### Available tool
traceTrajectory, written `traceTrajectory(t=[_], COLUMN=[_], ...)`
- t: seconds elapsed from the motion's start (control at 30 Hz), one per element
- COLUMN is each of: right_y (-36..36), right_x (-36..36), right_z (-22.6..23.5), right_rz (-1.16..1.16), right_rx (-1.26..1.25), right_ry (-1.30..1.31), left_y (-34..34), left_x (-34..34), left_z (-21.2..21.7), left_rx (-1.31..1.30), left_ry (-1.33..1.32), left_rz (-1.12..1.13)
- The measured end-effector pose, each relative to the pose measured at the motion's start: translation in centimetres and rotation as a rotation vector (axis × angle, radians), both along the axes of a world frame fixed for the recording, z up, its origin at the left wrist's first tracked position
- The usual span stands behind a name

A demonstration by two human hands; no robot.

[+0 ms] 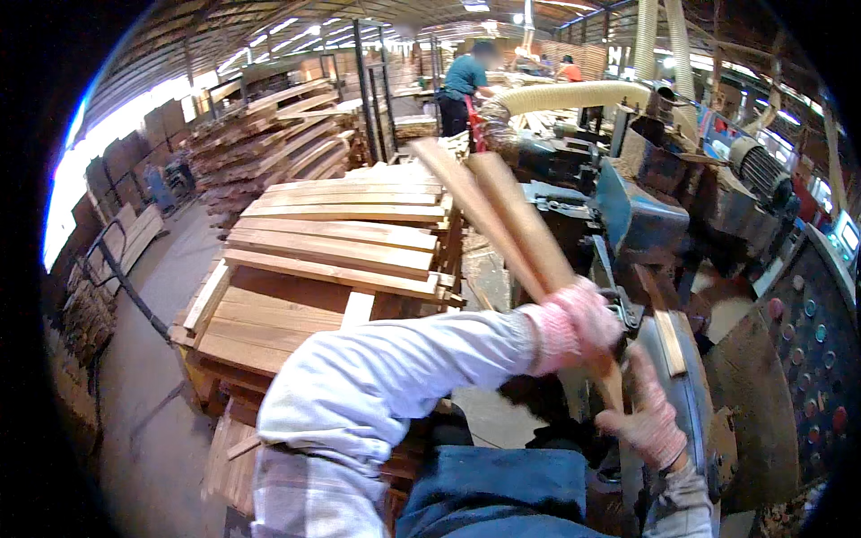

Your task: The person handles wood slats, feeding them one at a time into a large woodworking machine and then placing them onto a stack.

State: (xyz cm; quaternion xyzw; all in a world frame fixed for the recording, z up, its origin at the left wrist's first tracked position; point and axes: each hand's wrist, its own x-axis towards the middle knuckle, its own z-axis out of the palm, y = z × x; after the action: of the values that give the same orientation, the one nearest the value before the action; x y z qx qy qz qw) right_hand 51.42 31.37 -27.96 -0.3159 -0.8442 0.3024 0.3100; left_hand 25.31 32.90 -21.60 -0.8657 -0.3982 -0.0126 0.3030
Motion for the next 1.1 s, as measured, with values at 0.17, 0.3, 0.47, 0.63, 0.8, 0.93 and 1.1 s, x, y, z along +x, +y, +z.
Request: traceTrajectory(t=[0.17,0.3,0.47,0.63,0.8,0.93,1.1], right_y=[-8.9,-17.5,-20.2,-8.5,5.9,11.8,4.4], right_x=[8.4,16.3,19.7,16.0,11.1,8.6,11.3], right_z=[-2.9,-3.0,-5.7,-6.6,-5.4,-6.1,-8.0], right_rz=[-0.560,-0.777,-0.935,-0.949,-0.797,-0.799,-0.639], right_rx=[0.092,-0.102,0.031,0.217,0.369,0.399,0.424], right_ry=[-0.247,-0.555,-0.649,-0.400,-0.199,-0.185,-0.121], left_y=[0.8,-2.0,-9.6,-18.2,-17.7,-16.8,-17.1], left_x=[6.0,-7.9,-22.2,-29.1,-31.7,-32.0,-32.9], left_z=[-0.1,3.8,3.8,1.7,-0.8,0.7,5.7], left_rx=[0.501,0.108,0.251,0.048,0.138,0.110,0.235], left_ry=[0.135,-0.144,-0.221,-0.058,-0.055,0.041,0.042], left_rz=[-0.184,-0.101,0.530,1.066,0.938,0.836,0.910])
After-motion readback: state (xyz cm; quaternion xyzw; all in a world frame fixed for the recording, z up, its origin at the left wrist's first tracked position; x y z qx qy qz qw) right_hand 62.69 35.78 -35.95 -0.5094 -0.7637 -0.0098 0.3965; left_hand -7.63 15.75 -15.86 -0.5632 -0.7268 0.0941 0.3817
